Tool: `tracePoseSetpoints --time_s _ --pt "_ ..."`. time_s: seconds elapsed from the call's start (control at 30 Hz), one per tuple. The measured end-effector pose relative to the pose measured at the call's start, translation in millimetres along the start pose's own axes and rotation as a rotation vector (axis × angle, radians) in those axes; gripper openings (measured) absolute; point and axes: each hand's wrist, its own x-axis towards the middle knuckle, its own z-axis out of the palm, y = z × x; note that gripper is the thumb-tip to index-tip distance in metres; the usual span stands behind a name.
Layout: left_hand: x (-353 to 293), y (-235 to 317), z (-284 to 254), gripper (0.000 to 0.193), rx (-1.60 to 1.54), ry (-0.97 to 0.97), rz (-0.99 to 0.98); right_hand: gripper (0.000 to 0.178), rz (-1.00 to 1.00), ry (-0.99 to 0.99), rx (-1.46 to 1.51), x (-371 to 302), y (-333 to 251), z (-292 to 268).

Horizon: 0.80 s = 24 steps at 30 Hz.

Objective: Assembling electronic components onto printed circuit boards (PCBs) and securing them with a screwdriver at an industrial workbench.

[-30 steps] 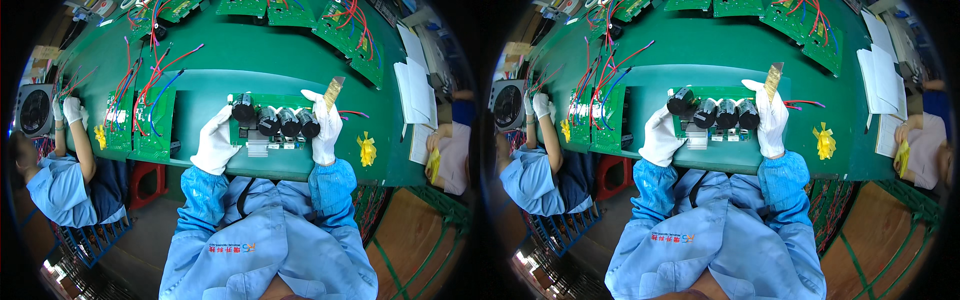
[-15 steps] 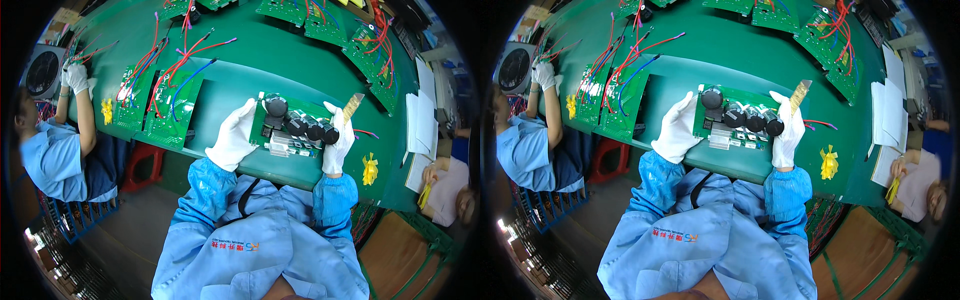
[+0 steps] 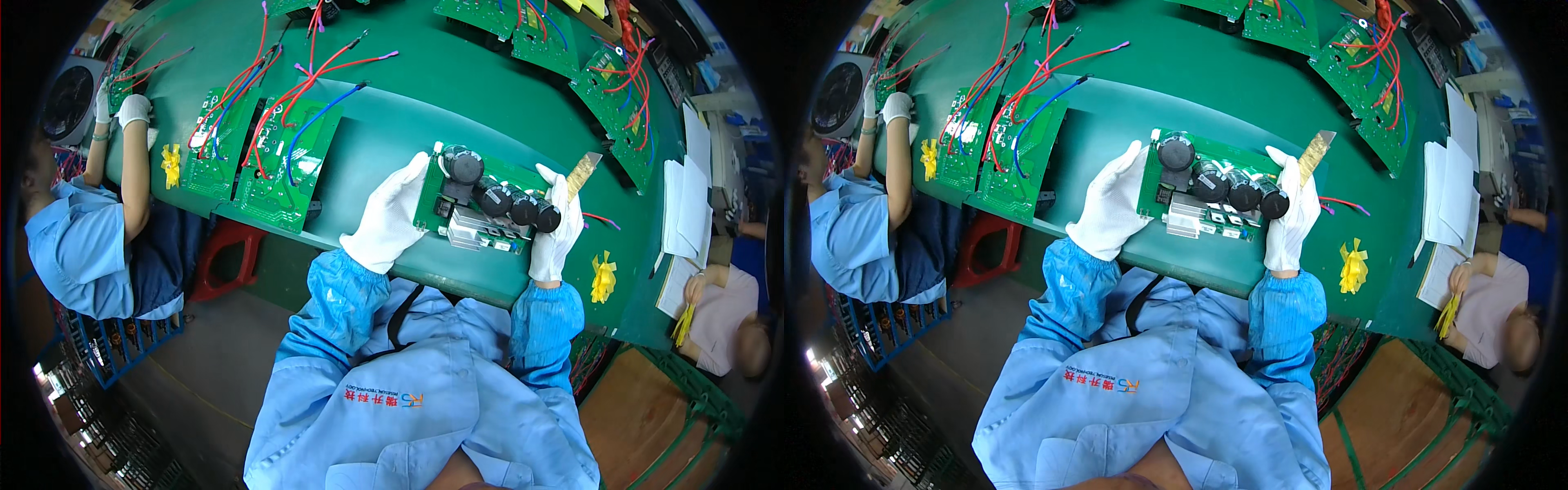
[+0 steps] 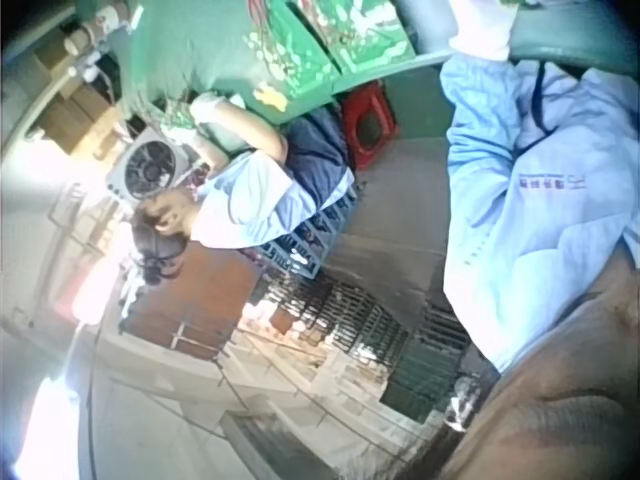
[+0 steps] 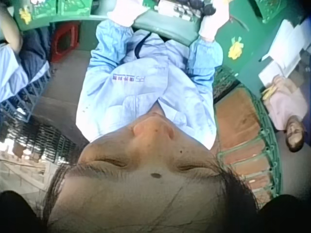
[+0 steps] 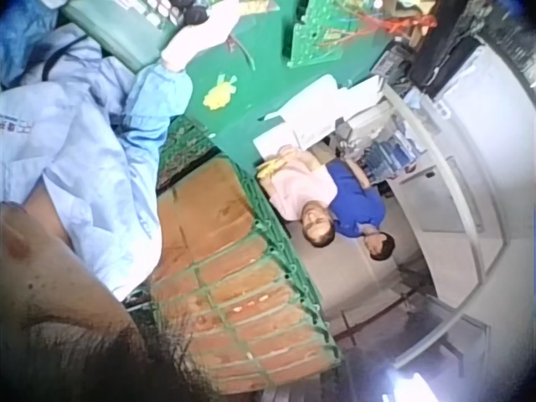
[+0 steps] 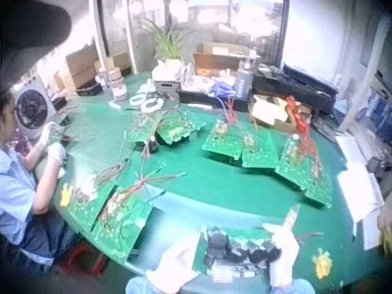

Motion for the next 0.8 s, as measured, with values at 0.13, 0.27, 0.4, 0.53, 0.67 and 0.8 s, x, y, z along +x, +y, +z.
tracePoseSetpoints --time_s 0.13,0.27,0.4,0.53,0.67,0.8 --pt "-1 0 0 0.049 0.015 -0.001 0.012 0.032 -0.007 -0.009 -0.019 0 1 -1" --pt "-3 -2 0 0.046 0.083 -0.081 0.058 0.033 -0.064 -0.011 -0.076 0 -2 -2" --pt "-3 -8 -3 0.048 0.149 -0.076 0.137 0.033 -0.053 -0.018 -0.038 0 1 -3" --pt "-3 -11 -3 0.058 0.576 -0.036 0.33 0.033 -0.058 -0.015 -0.02 1 6 -2" --pt "-13 -11 16 0.067 0.861 0.044 0.469 0.033 0.019 -0.04 0.059 3 5 -2" --pt "-4 -19 3 0.07 0.656 0.004 0.471 0.032 0.018 -0.075 0.019 3 3 -9"
